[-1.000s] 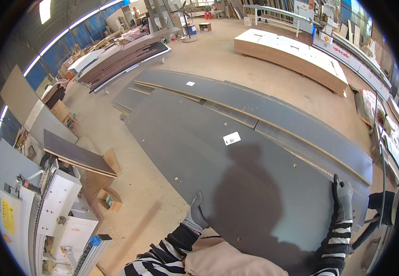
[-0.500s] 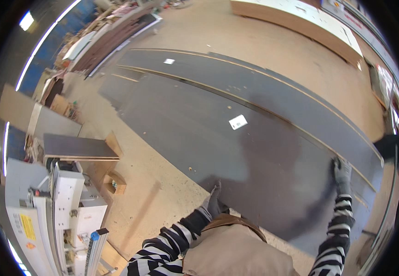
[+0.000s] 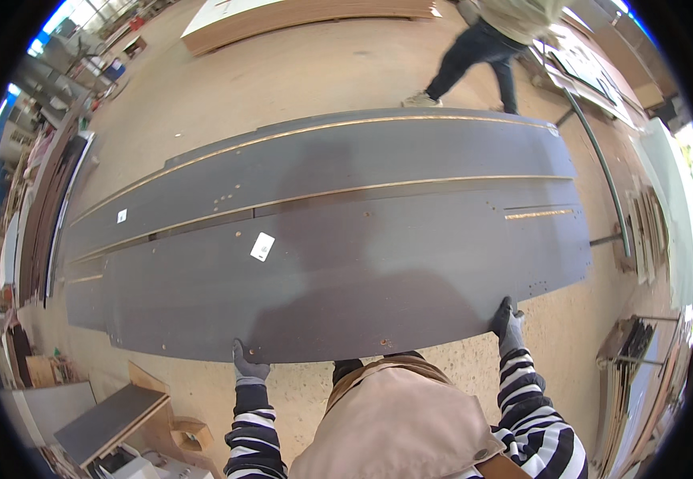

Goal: The person repeatedly picks up large dark wood panels, carries them to a panel saw, cuts them, and stacks the cut pieces on a nearby cart. The cycle repeats with multiple panels throughout the clip.

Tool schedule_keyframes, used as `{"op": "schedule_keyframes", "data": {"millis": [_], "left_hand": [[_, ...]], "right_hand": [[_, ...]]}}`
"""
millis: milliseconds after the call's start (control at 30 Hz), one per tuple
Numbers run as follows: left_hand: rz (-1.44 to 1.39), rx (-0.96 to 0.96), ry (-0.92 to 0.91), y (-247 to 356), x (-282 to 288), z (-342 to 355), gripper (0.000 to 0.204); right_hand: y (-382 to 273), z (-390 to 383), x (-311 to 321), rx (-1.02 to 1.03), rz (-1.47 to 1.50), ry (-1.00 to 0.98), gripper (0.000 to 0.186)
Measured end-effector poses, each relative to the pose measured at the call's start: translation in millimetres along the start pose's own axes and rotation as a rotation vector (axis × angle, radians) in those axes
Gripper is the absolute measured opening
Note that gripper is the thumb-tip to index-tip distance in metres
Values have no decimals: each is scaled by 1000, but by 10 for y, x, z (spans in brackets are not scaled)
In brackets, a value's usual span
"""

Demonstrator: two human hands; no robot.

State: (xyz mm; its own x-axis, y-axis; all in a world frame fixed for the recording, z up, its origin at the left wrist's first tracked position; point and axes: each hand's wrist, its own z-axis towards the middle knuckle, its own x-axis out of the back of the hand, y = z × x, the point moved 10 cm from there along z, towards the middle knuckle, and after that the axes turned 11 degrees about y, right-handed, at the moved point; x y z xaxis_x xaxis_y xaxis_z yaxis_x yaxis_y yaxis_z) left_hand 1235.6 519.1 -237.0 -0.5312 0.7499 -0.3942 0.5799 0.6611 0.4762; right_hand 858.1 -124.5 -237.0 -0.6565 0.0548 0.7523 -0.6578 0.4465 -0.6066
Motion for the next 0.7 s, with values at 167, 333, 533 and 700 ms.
{"op": "schedule_keyframes", "data": {"millis": [167, 333, 533, 700], "left_hand": [[14, 14, -35, 8, 49, 120, 39], [49, -32, 162, 21, 277, 337, 36], [131, -206, 390, 110, 503, 398, 34], [289, -269, 406, 165, 497, 367, 46]], "right_hand": [[-29, 154, -336, -49, 83, -156, 53], [-131, 74, -410, -129, -39, -265, 48], [-134, -127, -393, -31, -177, -407, 69], [-53, -200, -449, -39, -87, -503, 74]]}}
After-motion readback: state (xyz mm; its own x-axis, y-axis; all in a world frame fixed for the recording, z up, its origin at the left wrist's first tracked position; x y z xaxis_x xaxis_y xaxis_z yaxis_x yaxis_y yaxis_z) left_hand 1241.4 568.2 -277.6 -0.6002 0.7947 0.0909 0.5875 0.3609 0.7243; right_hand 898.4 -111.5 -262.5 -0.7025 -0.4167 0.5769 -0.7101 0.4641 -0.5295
